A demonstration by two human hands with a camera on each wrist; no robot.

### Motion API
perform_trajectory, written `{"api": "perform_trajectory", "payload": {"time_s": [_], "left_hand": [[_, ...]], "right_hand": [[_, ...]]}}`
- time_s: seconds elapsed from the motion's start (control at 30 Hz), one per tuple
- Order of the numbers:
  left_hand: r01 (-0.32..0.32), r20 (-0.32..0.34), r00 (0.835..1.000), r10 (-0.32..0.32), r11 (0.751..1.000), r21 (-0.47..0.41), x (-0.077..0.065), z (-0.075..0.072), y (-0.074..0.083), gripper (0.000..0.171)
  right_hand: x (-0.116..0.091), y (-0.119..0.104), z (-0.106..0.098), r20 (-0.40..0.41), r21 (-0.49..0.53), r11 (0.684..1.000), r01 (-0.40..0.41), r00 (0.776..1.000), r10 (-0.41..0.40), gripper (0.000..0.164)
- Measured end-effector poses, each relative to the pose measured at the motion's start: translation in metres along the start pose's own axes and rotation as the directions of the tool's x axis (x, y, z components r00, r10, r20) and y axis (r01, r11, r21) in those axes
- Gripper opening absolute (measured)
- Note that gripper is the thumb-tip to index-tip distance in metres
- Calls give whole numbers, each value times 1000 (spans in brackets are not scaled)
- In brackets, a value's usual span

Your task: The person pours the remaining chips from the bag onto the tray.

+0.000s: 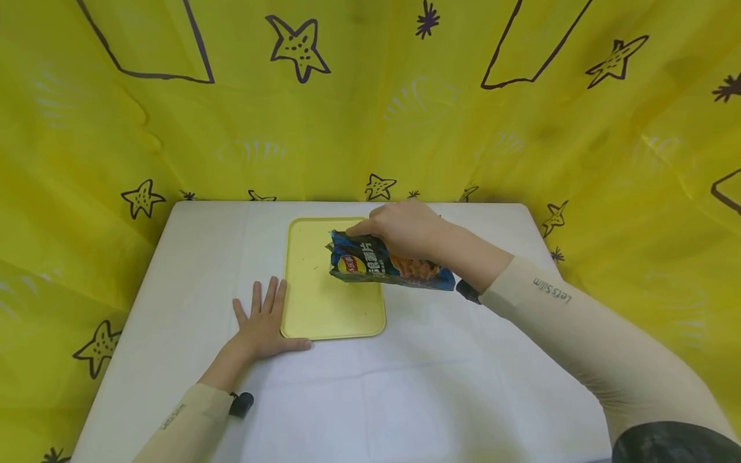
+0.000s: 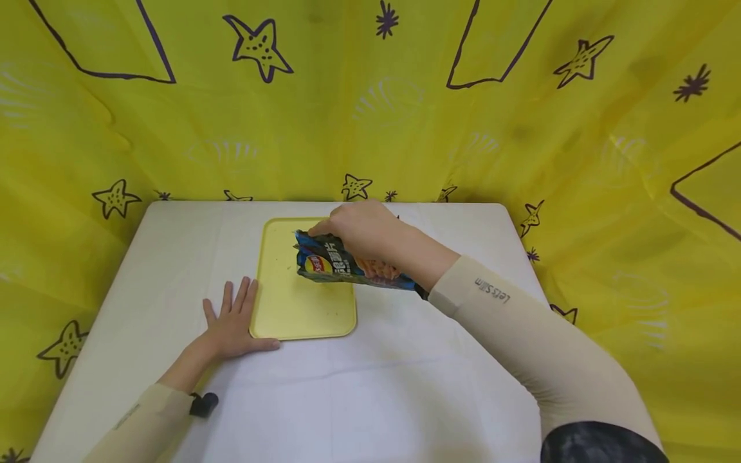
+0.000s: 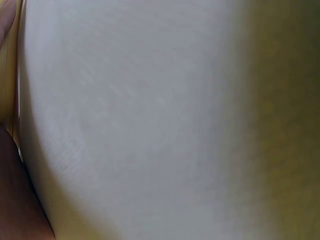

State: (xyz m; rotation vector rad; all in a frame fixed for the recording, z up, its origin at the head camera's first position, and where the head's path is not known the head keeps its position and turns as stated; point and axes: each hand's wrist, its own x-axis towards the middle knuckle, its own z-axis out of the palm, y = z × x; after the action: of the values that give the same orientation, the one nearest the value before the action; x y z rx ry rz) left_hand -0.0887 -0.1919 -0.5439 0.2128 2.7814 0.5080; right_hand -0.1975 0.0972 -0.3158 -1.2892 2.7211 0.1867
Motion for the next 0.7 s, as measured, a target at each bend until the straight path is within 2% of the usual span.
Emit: {"api": "perform_trajectory", "payload": {"time_s": [0.33, 0.5, 0.7], "left_hand": [[-6, 3, 1000, 6, 1000, -2, 3, 1, -3, 145], [-3, 6, 1000, 3, 1000, 2, 3, 2, -4, 146], [-5, 4, 1000, 5, 1000, 3, 3, 3, -3, 146]], "right_hand": [[3, 1, -11, -12, -3, 999, -44, 999, 44, 60], [4, -2, -11, 3, -23, 1000, -18, 1000, 18, 67], [4, -5, -12, 23, -49, 999, -7, 1000, 8, 69]]}}
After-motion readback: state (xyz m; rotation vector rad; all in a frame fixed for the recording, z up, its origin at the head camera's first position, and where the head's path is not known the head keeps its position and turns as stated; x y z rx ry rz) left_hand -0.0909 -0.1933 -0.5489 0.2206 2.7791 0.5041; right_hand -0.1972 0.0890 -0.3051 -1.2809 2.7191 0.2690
